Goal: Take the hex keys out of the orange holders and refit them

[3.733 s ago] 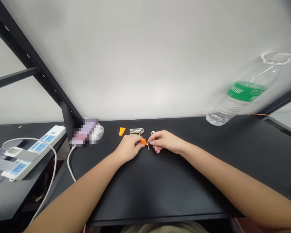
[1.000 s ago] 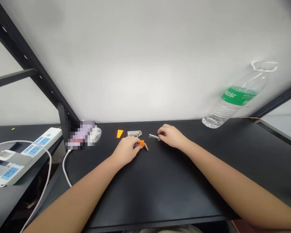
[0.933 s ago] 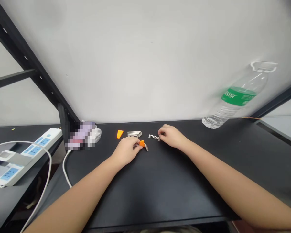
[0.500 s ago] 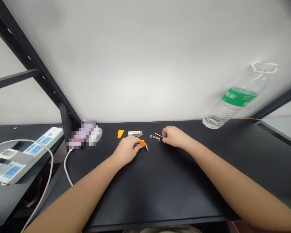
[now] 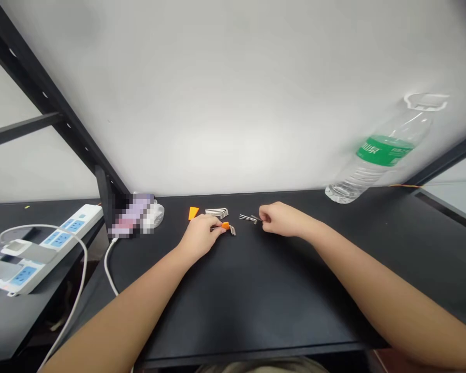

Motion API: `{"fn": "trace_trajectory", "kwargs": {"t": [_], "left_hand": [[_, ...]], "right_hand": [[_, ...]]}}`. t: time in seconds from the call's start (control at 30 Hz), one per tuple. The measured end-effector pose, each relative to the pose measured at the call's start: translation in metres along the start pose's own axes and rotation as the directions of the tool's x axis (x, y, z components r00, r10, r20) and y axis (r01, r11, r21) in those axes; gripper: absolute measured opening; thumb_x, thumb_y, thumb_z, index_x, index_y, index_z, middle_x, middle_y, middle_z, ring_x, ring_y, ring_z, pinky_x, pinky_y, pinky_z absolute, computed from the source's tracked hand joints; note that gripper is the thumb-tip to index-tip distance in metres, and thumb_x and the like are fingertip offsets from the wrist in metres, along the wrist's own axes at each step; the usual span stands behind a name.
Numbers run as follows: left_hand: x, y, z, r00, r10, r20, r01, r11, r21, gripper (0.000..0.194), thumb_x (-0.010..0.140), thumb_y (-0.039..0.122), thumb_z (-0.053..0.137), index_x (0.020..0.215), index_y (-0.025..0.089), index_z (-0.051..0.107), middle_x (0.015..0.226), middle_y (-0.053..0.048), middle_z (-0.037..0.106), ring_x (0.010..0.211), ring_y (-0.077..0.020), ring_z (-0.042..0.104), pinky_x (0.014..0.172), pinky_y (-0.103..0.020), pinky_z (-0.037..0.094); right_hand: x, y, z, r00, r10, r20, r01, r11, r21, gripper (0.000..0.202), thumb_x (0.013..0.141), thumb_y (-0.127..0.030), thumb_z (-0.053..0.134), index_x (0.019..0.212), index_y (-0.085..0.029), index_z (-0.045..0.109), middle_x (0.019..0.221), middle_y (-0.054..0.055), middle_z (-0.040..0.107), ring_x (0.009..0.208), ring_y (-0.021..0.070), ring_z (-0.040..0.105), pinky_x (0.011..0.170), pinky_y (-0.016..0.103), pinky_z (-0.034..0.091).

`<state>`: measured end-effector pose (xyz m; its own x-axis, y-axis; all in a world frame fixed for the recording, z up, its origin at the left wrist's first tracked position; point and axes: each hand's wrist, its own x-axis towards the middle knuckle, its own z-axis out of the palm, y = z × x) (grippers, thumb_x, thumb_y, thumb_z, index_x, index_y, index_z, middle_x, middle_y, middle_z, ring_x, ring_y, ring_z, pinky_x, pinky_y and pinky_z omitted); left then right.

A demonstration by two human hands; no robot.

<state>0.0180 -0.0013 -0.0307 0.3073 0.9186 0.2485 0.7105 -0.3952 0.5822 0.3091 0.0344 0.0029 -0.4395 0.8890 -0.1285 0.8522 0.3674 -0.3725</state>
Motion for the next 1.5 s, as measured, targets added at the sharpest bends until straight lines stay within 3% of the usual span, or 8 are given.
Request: {"fn": "trace_trajectory", "kwargs": {"t": [0.1,0.2,0.43,0.63,0.97,1.13,1.37,1.5], "left_hand": [[0.001,-0.001,0.0,1.0,0.003,-0.003,-0.003,1.0,-0.02,0.008,0.089,0.025,0.072,0.083,0.024,0.077,0.088,-0.001,0.074,0.088,-0.0206,0.065,0.08,-0.032,0.05],[0.002,-0.003,0.0,1.0,0.016,0.003,-0.015,0.999,-0.03,0.009,0.089,0.026,0.072,0.083,0.024,0.078,0.087,-0.001,0.074,0.087,-0.0201,0.066,0.08,-0.032,0.05],[0.001,-0.002,0.0,0.999,0.044,0.001,-0.044,0.998,-0.048,0.009,0.09,0.023,0.072,0.085,0.024,0.079,0.088,-0.001,0.075,0.087,-0.0191,0.066,0.082,-0.032,0.051],[0.0,-0.001,-0.001,1.0,0.029,-0.002,-0.029,0.998,-0.055,0.008,0.088,0.022,0.073,0.085,0.023,0.079,0.085,-0.001,0.073,0.083,-0.0186,0.066,0.079,-0.031,0.051],[0.0,0.002,-0.003,0.995,0.095,0.043,-0.092,0.993,-0.069,0.008,0.089,0.02,0.072,0.085,0.024,0.078,0.085,-0.001,0.071,0.083,-0.0176,0.065,0.078,-0.03,0.051],[-0.002,0.008,0.001,0.991,0.116,0.065,-0.113,0.992,-0.054,0.009,0.091,0.023,0.07,0.085,0.023,0.076,0.085,-0.002,0.07,0.08,-0.0172,0.064,0.075,-0.029,0.049],[-0.003,0.009,0.002,0.999,0.023,0.036,-0.021,0.999,-0.031,0.012,0.089,0.025,0.071,0.078,0.02,0.071,0.081,-0.001,0.068,0.075,-0.017,0.063,0.069,-0.029,0.048],[-0.002,0.007,0.002,0.999,0.025,0.04,-0.023,0.999,-0.049,0.008,0.09,0.025,0.071,0.085,0.022,0.077,0.088,-0.003,0.07,0.082,-0.0179,0.065,0.074,-0.03,0.05]], "right_hand": [[-0.005,-0.022,0.005,0.98,-0.198,0.002,0.195,0.968,0.157,0.006,0.077,-0.017,0.061,0.079,-0.023,0.06,0.071,-0.002,0.066,0.062,0.0143,0.055,0.06,0.026,0.037],[-0.006,-0.039,0.015,0.969,-0.245,-0.026,0.244,0.94,0.239,0.007,0.079,-0.016,0.059,0.08,-0.022,0.06,0.073,-0.002,0.065,0.063,0.0136,0.055,0.062,0.025,0.038],[0.0,-0.039,0.026,0.974,-0.214,-0.07,0.225,0.923,0.311,0.007,0.079,-0.017,0.058,0.082,-0.022,0.061,0.075,-0.002,0.066,0.065,0.0133,0.057,0.063,0.025,0.042],[-0.002,-0.036,0.023,0.987,-0.151,0.053,0.11,0.879,0.465,0.007,0.079,-0.017,0.058,0.084,-0.022,0.059,0.073,-0.002,0.069,0.06,0.0141,0.065,0.058,0.024,0.048],[0.001,-0.032,0.023,0.993,-0.115,0.021,0.085,0.832,0.548,0.013,0.092,-0.03,0.059,0.09,-0.022,0.069,0.075,-0.001,0.07,0.063,0.0151,0.068,0.059,0.026,0.055],[0.008,-0.042,0.037,0.995,-0.091,0.048,0.03,0.697,0.716,0.016,0.091,-0.035,0.065,0.092,-0.019,0.068,0.076,0.003,0.072,0.06,0.0151,0.068,0.057,0.027,0.058],[0.011,-0.054,0.056,0.999,0.042,-0.008,-0.013,0.484,0.875,0.033,0.087,-0.049,0.072,0.087,-0.016,0.068,0.069,0.005,0.069,0.056,0.0153,0.065,0.054,0.028,0.058],[0.005,-0.056,0.054,1.0,-0.005,0.016,-0.011,0.524,0.852,0.026,0.088,-0.042,0.07,0.091,-0.016,0.071,0.072,0.003,0.068,0.058,0.0138,0.063,0.054,0.027,0.054]]}}
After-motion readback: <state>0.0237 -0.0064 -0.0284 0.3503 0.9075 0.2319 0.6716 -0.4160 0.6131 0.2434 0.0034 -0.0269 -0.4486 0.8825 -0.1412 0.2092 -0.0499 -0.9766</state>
